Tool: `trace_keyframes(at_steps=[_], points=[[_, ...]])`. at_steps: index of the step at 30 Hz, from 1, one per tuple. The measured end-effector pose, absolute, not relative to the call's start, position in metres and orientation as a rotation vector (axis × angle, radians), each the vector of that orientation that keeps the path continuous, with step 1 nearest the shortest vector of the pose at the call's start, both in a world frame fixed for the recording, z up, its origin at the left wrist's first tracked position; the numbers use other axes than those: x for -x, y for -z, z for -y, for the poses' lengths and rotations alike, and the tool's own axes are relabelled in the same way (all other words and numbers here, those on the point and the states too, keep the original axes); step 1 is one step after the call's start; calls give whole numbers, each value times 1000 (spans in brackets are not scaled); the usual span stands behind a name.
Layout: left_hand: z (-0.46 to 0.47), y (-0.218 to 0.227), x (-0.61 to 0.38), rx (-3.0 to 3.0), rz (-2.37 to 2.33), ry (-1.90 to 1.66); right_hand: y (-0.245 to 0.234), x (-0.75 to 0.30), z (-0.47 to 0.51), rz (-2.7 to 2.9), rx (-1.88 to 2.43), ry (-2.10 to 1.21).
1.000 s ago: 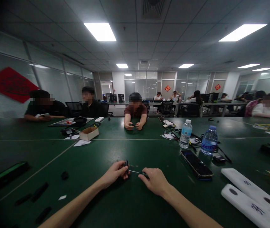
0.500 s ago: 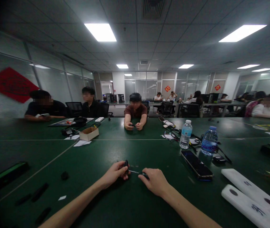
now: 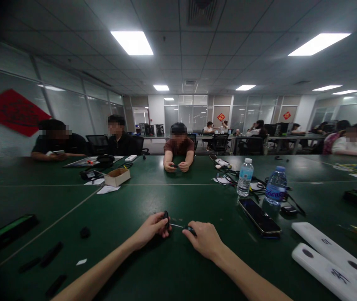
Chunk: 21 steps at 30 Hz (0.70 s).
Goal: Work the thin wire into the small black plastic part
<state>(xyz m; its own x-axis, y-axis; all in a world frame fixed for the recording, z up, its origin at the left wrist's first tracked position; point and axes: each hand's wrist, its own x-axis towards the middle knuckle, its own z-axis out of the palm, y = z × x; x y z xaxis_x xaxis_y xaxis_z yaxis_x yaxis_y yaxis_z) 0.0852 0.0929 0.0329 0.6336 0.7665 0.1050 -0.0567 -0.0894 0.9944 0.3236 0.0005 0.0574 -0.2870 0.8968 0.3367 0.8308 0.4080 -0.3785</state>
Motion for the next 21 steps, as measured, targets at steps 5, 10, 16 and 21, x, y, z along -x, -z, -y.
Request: trace_keyframes(at_steps=[5,10,16,21], points=[[-93,-33,-84,-1512,-633,-762,-58,-323,0,2171,1480,-186],[-93,-31,-84,-1518,-627,-759,-62,-322,2,2177,1517,-202],[-94,-31,-86,-1508,-645,-765,-60,-321,1,2175,1537,-132],[-89,-33,-87,-1600,-623,-672,-54,-327,-7,1987,1607,-179]])
